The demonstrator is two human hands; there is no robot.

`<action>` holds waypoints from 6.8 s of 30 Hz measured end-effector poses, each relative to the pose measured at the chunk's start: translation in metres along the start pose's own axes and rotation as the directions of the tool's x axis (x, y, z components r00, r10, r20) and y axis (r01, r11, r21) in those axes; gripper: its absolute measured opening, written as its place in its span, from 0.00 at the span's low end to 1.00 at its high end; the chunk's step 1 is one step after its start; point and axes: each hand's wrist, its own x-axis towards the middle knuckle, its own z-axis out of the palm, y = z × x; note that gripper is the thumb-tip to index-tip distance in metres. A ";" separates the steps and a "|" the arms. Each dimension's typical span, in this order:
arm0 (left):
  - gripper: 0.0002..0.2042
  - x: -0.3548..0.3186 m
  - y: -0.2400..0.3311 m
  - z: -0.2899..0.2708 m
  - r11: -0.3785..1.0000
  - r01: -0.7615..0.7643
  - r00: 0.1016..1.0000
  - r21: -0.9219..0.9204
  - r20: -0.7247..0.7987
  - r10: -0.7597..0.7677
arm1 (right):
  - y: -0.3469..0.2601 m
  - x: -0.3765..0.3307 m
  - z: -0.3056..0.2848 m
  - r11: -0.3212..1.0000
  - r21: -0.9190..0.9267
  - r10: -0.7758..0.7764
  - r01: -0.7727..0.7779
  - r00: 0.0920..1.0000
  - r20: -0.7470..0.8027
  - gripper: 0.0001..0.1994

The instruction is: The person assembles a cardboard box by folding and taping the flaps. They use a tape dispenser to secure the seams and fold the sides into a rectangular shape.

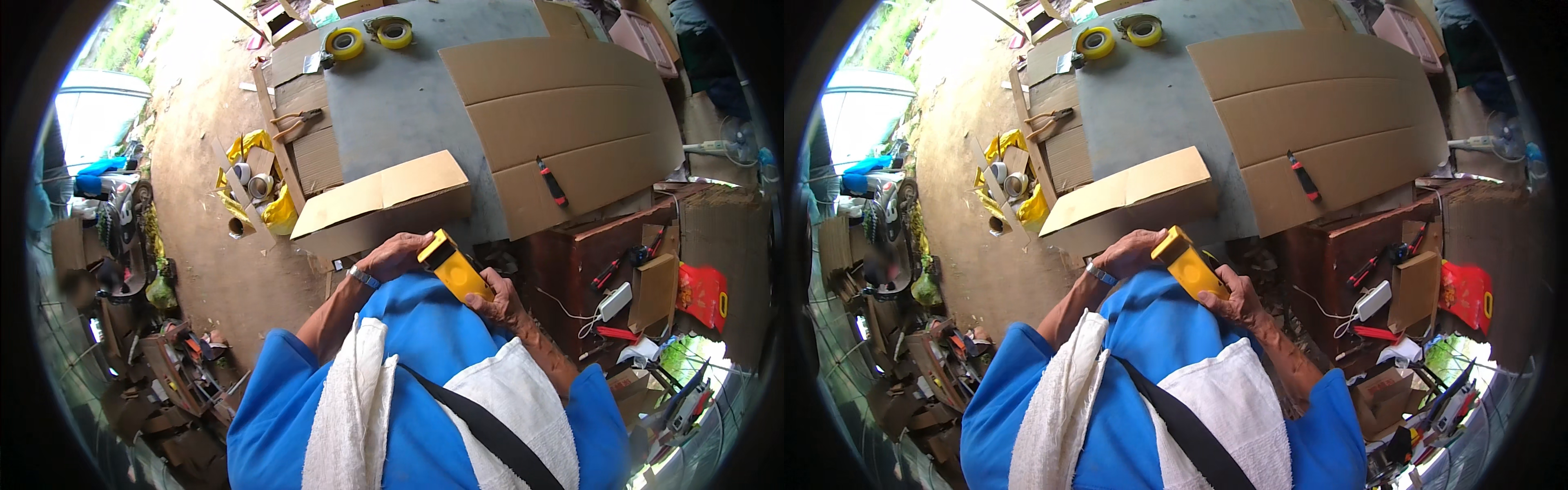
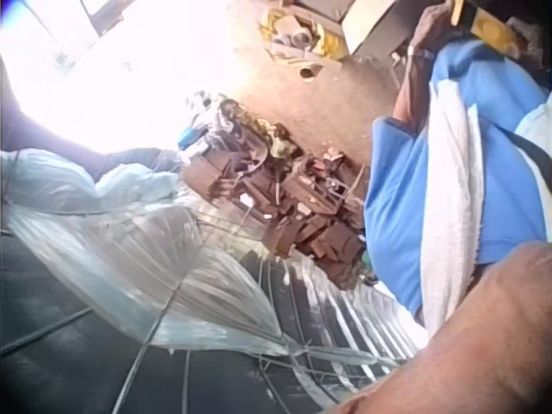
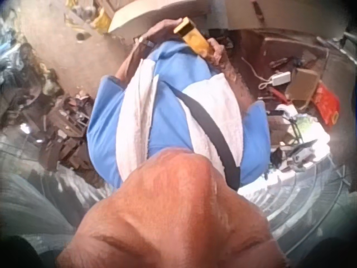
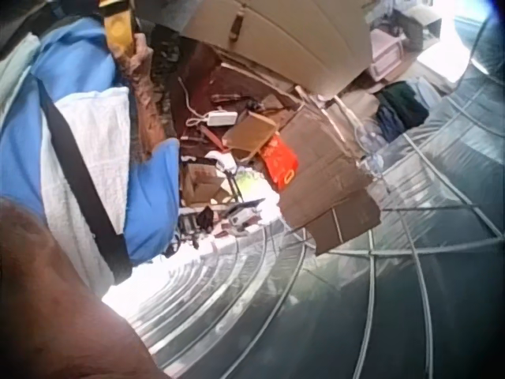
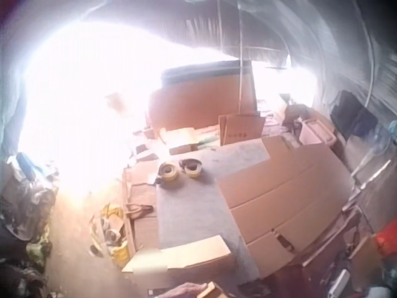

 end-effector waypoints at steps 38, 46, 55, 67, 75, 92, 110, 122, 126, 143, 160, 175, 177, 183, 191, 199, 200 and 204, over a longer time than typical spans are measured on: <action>0.21 0.211 0.078 -0.122 0.419 0.545 0.438 0.726 -0.673 0.596 | 0.163 0.282 -0.225 0.726 0.514 0.230 -0.458 0.865 0.447 0.22; 0.32 0.193 0.072 -0.134 -0.170 0.359 0.928 0.918 -0.332 0.168 | 0.161 0.283 -0.224 0.715 0.496 0.269 -0.493 0.848 0.456 0.22; 0.42 0.164 0.044 -0.023 -0.316 0.334 0.842 0.888 -0.131 0.523 | 0.196 0.248 -0.204 0.550 0.688 0.303 -0.473 0.881 0.362 0.25; 0.42 0.162 0.040 -0.023 -0.339 0.316 0.823 0.886 -0.078 0.562 | 0.255 0.056 -0.109 0.104 0.917 0.402 -0.385 0.860 0.315 0.24; 0.39 0.162 0.039 -0.025 -0.381 0.263 0.810 0.886 0.011 0.586 | 0.242 0.017 -0.055 0.075 0.921 0.413 -0.383 0.852 0.321 0.27; 0.35 0.190 0.249 -0.099 -0.073 0.299 0.924 0.952 -0.269 0.270 | 0.193 0.069 -0.041 0.443 0.591 0.645 -0.675 0.697 0.313 0.20; 0.37 0.177 0.068 -0.119 -0.171 -0.143 0.838 0.975 0.211 0.502 | 0.189 0.045 0.022 0.344 0.886 0.630 -0.311 0.776 0.028 0.22; 0.16 0.082 0.014 -0.006 -0.274 0.274 0.473 0.922 0.119 0.873 | 0.144 0.019 -0.066 0.785 0.616 0.305 -0.063 0.905 -0.297 0.23; 0.24 0.086 0.014 0.043 0.585 -0.058 0.685 0.809 -0.394 0.613 | 0.080 0.025 -0.107 0.850 0.527 0.103 -0.011 0.984 -0.146 0.21; 0.14 0.183 0.083 -0.126 0.896 -0.261 0.543 0.360 -0.713 0.444 | 0.084 0.243 -0.195 0.931 0.291 0.111 -0.222 0.929 0.353 0.26; 0.57 0.138 0.047 -0.058 -0.257 0.260 0.925 0.931 -0.163 0.343 | 0.153 0.284 -0.200 0.747 0.390 0.325 -0.539 0.807 0.492 0.21; 0.40 0.137 0.023 -0.043 -0.233 0.405 0.809 0.884 -0.227 0.542 | 0.220 0.045 -0.088 0.155 0.803 0.443 -0.575 0.767 0.464 0.28; 0.44 0.134 0.010 -0.057 -0.235 0.361 0.816 0.903 -0.184 0.548 | 0.198 0.045 -0.085 0.300 0.785 0.440 -0.542 0.809 0.390 0.27; 0.36 0.140 0.030 -0.034 -0.259 0.324 0.744 0.910 -0.076 0.664 | 0.183 0.132 -0.065 0.476 0.501 0.541 -0.723 0.689 0.483 0.24; 0.29 0.132 0.143 -0.083 -0.193 0.396 0.815 0.898 -0.247 0.524 | 0.183 0.108 -0.083 0.350 0.432 0.667 -0.831 0.545 0.508 0.18; 0.29 0.180 0.231 -0.173 0.240 0.378 0.857 0.894 -0.436 0.274 | 0.180 0.077 -0.082 0.410 0.647 0.687 -0.643 0.684 0.245 0.20; 0.29 0.185 0.209 -0.178 0.315 0.336 0.868 0.888 -0.422 0.263 | 0.181 0.076 -0.076 0.368 0.693 0.693 -0.620 0.680 0.241 0.20; 0.27 0.207 0.130 -0.196 0.243 0.388 0.791 0.889 -0.457 0.408 | 0.178 0.070 -0.064 0.372 0.728 0.693 -0.575 0.695 0.195 0.22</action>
